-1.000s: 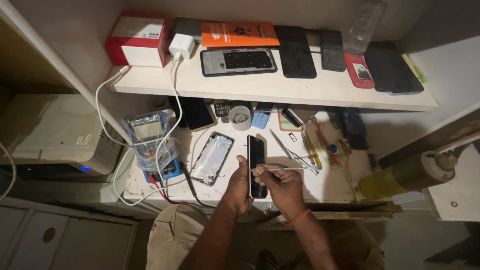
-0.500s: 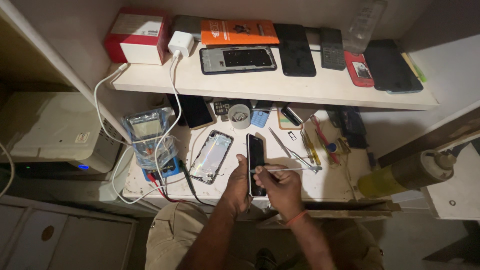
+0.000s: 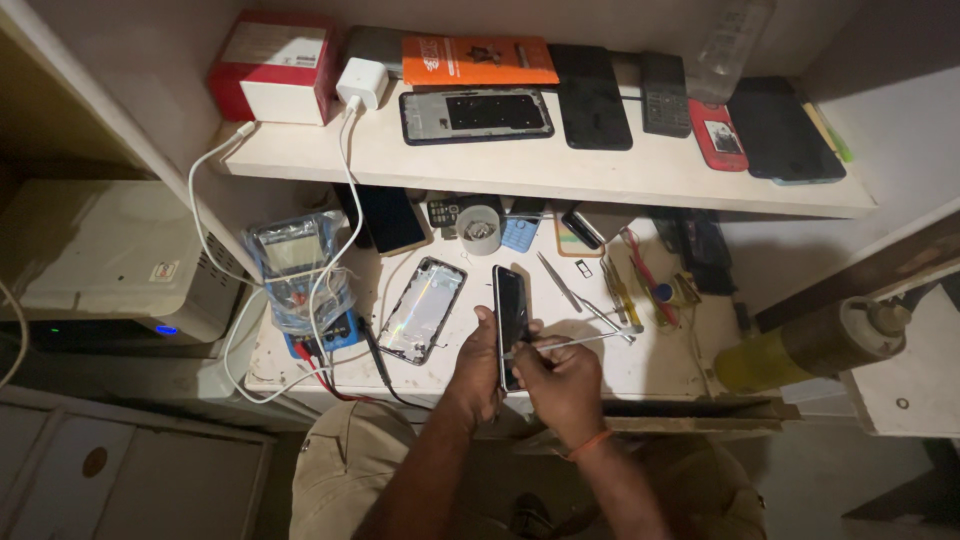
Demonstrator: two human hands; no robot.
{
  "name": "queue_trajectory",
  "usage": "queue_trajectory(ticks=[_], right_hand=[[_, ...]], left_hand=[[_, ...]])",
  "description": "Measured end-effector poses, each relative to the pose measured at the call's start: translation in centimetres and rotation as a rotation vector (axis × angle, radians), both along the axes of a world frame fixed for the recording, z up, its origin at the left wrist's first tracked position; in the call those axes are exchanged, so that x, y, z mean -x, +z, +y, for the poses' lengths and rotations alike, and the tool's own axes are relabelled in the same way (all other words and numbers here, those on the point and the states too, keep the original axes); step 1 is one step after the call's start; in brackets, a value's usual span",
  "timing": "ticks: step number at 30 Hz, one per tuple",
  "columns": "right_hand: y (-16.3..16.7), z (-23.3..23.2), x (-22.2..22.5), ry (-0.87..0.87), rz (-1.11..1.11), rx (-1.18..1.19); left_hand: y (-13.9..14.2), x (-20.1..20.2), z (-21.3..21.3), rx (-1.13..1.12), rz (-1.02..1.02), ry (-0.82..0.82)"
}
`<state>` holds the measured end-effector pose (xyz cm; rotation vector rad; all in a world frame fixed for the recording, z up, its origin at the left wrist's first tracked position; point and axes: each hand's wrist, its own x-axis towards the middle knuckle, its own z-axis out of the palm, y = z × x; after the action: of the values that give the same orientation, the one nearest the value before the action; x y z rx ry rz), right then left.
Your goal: The person pries open a smartphone at a cluttered repair workbench, using a small prying tool to separate the display from the body. They then work on the exposed internal board next to a red replacement part, manipulating components with the tool while steadying the phone with the other hand.
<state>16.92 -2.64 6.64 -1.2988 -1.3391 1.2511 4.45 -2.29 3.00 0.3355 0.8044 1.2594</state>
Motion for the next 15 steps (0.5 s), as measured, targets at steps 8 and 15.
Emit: queue_trajectory(ticks=[8, 15], right_hand=[[0.1, 0.4, -0.6, 0.044, -0.013, 0.012], [0.1, 1.5, -1.4, 0.102, -0.001, 0.192]], left_hand=[[0.1, -0.2, 0.0, 0.030, 0.026, 0.018], [0.7, -0.5, 0.0, 0.033, 0.097, 0.045]])
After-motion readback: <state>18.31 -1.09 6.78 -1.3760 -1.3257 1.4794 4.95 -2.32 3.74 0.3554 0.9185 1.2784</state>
